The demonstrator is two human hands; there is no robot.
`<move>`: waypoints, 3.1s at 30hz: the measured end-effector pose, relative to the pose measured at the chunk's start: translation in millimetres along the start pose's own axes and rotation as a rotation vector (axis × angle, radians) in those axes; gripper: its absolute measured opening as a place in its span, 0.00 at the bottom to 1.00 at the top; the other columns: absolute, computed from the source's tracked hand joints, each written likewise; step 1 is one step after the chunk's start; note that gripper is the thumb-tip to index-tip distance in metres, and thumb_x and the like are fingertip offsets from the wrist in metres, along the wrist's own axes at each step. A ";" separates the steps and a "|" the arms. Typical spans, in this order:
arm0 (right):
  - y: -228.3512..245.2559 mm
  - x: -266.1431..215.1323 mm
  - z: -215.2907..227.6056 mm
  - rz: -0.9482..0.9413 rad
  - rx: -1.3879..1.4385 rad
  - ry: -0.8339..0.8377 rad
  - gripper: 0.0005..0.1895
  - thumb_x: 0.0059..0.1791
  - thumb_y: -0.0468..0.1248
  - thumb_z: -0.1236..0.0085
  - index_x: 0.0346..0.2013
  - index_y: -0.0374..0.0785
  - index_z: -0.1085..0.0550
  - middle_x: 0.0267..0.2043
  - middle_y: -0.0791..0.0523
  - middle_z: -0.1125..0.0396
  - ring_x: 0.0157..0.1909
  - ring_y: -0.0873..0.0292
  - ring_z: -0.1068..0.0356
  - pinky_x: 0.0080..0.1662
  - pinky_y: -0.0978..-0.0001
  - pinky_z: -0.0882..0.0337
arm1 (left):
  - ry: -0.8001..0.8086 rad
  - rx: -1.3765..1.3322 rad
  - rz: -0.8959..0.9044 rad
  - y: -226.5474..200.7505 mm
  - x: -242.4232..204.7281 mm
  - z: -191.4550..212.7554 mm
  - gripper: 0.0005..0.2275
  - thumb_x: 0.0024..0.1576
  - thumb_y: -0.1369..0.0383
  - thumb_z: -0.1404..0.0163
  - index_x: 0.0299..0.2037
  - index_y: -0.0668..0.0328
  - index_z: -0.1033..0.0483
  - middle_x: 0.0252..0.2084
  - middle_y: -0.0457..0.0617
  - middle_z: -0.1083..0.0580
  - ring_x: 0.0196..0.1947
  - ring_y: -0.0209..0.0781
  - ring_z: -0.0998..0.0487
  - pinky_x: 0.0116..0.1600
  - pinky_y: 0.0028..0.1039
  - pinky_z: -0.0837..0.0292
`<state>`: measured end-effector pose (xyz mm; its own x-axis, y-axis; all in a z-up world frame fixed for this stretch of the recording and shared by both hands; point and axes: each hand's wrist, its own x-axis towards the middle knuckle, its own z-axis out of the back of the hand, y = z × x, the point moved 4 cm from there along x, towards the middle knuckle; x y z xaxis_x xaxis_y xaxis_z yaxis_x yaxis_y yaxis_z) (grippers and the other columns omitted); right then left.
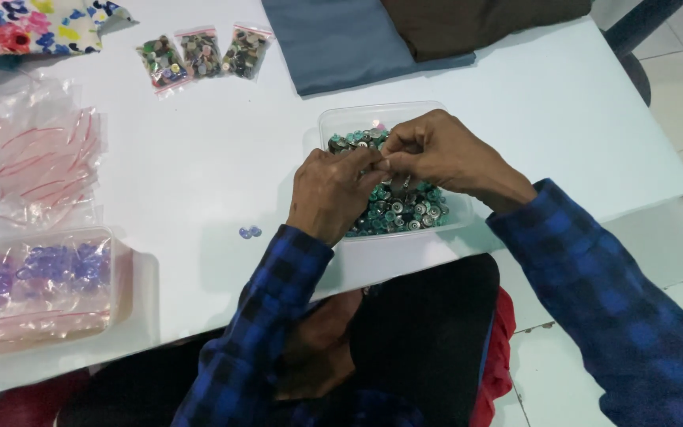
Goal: Sorting specific purple flower-shaped buttons from a container of mixed buttons and placing them into a small plastic bag.
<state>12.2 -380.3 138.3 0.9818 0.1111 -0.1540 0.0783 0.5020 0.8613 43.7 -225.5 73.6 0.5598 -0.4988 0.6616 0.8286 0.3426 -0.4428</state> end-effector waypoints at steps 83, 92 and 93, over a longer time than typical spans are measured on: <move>-16.5 38.7 -50.0 0.474 -0.817 -0.029 0.10 0.49 0.32 0.44 0.44 0.38 0.19 0.40 0.51 0.27 0.35 0.47 0.25 0.36 0.55 0.24 | -0.404 0.142 0.175 -13.1 -16.2 28.1 0.03 0.65 0.71 0.50 0.44 0.56 0.24 0.42 0.46 0.20 0.44 0.45 0.18 0.53 0.36 0.30; 8.4 14.9 -8.4 0.506 -0.254 -0.065 0.10 0.53 0.31 0.44 0.47 0.29 0.21 0.35 0.44 0.25 0.33 0.52 0.24 0.31 0.64 0.24 | -0.410 0.153 0.154 -12.5 -14.4 28.9 0.02 0.61 0.70 0.44 0.41 0.53 0.24 0.39 0.41 0.20 0.42 0.43 0.18 0.56 0.36 0.32; 14.3 6.8 -3.4 0.465 -0.097 -0.082 0.10 0.52 0.28 0.44 0.47 0.28 0.22 0.36 0.44 0.25 0.36 0.54 0.22 0.34 0.65 0.22 | -0.386 0.152 0.136 -11.4 -13.7 28.4 0.03 0.60 0.70 0.43 0.40 0.52 0.24 0.38 0.40 0.20 0.42 0.42 0.18 0.59 0.37 0.34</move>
<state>19.4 -369.5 147.9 0.9194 0.2770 0.2791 -0.3853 0.4934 0.7798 26.5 -199.9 86.8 0.5970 -0.1169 0.7937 0.7209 0.5122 -0.4668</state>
